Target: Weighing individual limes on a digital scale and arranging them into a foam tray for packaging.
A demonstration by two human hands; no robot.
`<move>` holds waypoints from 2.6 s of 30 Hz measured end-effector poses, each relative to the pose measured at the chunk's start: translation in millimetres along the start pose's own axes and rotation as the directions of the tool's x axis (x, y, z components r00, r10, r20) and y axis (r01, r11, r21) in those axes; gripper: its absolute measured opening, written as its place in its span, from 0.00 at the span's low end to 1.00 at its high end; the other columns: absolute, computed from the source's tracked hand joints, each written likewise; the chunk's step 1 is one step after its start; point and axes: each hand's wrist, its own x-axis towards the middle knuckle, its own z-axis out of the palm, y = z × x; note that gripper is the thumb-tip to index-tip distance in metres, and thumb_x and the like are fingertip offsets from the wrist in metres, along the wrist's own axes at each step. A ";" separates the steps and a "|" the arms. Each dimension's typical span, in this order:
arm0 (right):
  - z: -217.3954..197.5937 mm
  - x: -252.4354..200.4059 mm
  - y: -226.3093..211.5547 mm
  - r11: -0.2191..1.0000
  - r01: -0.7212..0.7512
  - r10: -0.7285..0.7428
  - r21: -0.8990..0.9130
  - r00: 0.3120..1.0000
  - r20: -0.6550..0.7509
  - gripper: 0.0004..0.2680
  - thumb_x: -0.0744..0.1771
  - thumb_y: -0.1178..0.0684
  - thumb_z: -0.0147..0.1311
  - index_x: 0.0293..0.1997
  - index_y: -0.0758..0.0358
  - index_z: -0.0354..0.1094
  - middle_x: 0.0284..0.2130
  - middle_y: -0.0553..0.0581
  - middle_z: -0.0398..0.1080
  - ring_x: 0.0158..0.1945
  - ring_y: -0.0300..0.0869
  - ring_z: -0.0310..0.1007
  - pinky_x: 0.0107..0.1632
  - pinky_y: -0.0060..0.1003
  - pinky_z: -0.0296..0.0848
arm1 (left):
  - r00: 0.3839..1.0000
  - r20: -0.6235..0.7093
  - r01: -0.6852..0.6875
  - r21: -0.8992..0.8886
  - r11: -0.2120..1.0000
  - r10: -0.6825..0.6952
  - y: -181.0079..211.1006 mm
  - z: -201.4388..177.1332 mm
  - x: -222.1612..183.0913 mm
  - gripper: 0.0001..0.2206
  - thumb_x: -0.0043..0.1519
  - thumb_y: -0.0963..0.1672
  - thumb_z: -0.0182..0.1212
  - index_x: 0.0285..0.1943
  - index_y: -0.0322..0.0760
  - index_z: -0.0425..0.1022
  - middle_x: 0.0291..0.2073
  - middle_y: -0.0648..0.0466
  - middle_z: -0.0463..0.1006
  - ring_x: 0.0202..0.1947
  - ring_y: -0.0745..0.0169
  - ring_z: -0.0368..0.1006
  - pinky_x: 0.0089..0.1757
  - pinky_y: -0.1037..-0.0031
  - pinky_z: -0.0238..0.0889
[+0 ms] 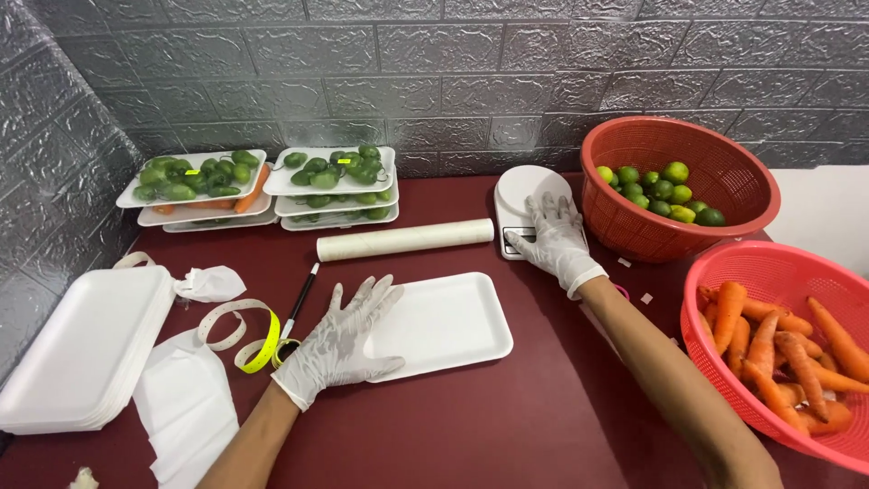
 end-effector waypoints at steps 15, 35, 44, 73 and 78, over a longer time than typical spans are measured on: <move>-22.7 -66.6 -25.0 0.950 0.097 -0.064 -0.297 0.991 0.119 0.35 0.66 0.19 0.34 0.80 0.42 0.37 0.77 0.54 0.45 0.79 0.52 0.40 0.74 0.60 0.46 | 1.000 -0.018 -0.011 -0.128 0.992 0.009 4.8 -3.2 -3.8 0.48 0.57 0.68 0.49 0.83 0.55 0.36 0.81 0.59 0.40 0.79 0.51 0.36 0.68 0.37 0.34; 29.0 47.9 -184.0 0.795 0.470 -0.590 -0.384 0.747 -0.308 0.19 0.64 0.29 0.57 0.54 0.44 0.70 0.39 0.48 0.75 0.48 0.43 0.76 0.68 0.71 0.52 | 0.987 -0.153 -0.091 -0.344 0.934 0.040 1.4 -9.9 -10.7 0.44 0.60 0.65 0.52 0.81 0.48 0.47 0.78 0.51 0.50 0.77 0.45 0.44 0.68 0.35 0.32; 24.9 36.6 -168.6 0.820 0.525 -0.566 -0.229 0.687 -0.456 0.25 0.66 0.28 0.50 0.65 0.52 0.63 0.44 0.56 0.75 0.47 0.50 0.78 0.51 0.56 0.71 | 0.972 -0.216 0.042 -0.235 0.971 -0.094 -6.2 0.8 -10.4 0.38 0.66 0.62 0.43 0.81 0.44 0.47 0.76 0.47 0.55 0.75 0.45 0.52 0.67 0.37 0.38; -66.9 -79.3 -47.9 0.995 -0.038 0.017 0.089 0.973 0.229 0.34 0.66 0.26 0.50 0.76 0.54 0.45 0.60 0.66 0.65 0.67 0.58 0.67 0.64 0.59 0.67 | 0.760 0.027 -0.054 -0.993 -0.105 -0.649 -50.5 25.1 3.8 0.17 0.72 0.47 0.47 0.66 0.39 0.70 0.30 0.46 0.76 0.25 0.56 0.77 0.20 0.73 0.72; -56.6 -107.9 -52.5 0.995 0.040 -0.061 0.088 0.965 0.255 0.35 0.64 0.27 0.55 0.76 0.50 0.44 0.58 0.62 0.64 0.66 0.56 0.68 0.64 0.57 0.69 | 0.708 0.036 -0.143 -0.971 -0.193 -0.706 -39.3 14.4 4.9 0.18 0.72 0.50 0.51 0.66 0.40 0.72 0.41 0.47 0.75 0.37 0.61 0.73 0.33 0.70 0.76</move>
